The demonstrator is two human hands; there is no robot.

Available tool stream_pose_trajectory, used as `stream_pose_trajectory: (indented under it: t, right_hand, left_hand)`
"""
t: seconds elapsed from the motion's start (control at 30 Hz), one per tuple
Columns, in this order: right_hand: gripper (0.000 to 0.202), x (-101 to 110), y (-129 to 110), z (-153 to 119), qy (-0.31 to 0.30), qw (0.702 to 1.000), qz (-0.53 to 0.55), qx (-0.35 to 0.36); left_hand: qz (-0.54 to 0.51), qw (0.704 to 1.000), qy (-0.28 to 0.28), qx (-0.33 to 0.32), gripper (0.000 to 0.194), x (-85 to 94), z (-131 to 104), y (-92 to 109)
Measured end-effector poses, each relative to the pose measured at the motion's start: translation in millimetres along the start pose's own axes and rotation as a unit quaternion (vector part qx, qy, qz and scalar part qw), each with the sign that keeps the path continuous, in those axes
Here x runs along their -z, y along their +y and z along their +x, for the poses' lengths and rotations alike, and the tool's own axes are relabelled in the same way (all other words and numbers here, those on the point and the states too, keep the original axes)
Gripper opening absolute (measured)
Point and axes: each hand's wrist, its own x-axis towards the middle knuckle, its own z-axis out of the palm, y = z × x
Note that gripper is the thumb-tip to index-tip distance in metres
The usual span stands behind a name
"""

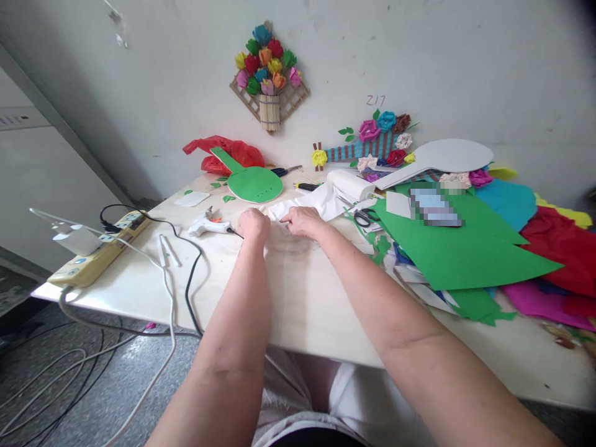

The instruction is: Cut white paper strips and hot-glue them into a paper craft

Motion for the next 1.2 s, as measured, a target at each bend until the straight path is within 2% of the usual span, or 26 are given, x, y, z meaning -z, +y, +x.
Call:
stream_pose_trajectory:
  t: [0.4,0.63,0.9,1.0,1.2]
  right_hand:
    - [0.031,0.3,-7.5,-5.4,-0.002,1.000,-0.011,0.005]
    - [0.035,-3.5,-3.6,-0.1,0.031,0.999,-0.016,0.012]
    - [0.033,0.6,-7.2,-0.6,0.012,0.999,-0.034,0.010]
    - [0.033,1.2,-8.6,-2.2,-0.002,1.000,-0.030,0.001]
    - [0.035,0.5,-11.4,-4.5,0.003,1.000,-0.007,-0.018]
  left_hand:
    - [0.004,1.000,-0.002,-0.013,0.022,3.7,-4.3,1.3]
    - [-0.013,1.000,-0.008,-0.002,0.022,2.0,-1.8,-0.4]
    - [0.009,1.000,-0.008,-0.012,0.027,4.4,-1.8,1.1]
    - [0.039,0.998,-0.018,-0.049,0.033,4.4,-1.8,1.0]
    - [0.148,0.964,-0.058,-0.213,0.046,3.5,-7.1,-3.4]
